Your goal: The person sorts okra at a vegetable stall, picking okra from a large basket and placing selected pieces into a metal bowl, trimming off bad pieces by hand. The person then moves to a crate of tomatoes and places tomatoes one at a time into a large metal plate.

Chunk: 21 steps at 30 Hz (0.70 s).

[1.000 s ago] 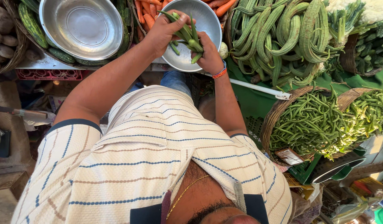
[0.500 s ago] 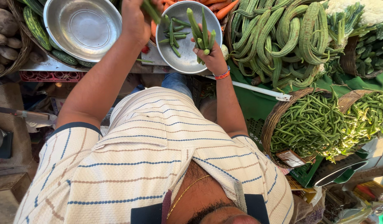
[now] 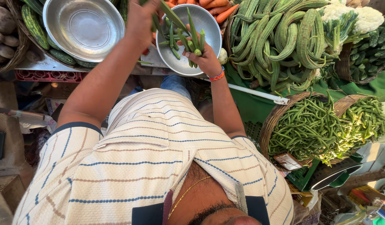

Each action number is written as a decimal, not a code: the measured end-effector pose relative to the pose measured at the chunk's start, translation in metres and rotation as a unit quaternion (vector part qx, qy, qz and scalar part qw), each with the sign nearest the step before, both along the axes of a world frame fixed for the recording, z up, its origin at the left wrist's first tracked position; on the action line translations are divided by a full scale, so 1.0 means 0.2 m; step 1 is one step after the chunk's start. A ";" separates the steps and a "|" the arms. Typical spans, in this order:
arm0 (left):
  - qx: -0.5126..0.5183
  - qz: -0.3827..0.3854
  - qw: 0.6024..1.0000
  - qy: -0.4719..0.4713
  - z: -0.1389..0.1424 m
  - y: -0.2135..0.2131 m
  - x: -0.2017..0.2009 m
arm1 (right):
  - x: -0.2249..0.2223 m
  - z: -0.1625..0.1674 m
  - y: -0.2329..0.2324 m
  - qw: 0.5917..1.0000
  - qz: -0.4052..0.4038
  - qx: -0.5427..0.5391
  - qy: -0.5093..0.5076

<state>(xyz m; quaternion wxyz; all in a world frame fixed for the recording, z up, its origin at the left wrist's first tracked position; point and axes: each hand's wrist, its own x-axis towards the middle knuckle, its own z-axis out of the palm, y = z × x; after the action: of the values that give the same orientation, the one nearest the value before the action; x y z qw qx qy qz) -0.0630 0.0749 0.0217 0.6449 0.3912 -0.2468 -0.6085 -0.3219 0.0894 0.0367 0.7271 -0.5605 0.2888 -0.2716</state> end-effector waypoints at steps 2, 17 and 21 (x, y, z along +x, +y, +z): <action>0.010 0.008 0.995 0.101 -0.02 -0.01 0.07 | -0.01 0.00 0.00 1.000 -0.009 0.009 -0.005; 0.077 -0.169 0.978 0.095 0.01 0.19 -0.17 | 0.07 0.15 -0.02 0.981 -0.082 0.172 -0.025; 0.076 -0.176 0.978 0.082 0.02 0.21 -0.17 | 0.07 0.13 -0.01 0.979 -0.072 0.187 -0.030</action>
<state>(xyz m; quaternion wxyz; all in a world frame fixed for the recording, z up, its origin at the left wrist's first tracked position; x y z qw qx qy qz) -0.0971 0.1169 0.0252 0.5140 0.3386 -0.2110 -0.7594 -0.3089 0.0884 0.0635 0.8059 -0.3836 0.3527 -0.2811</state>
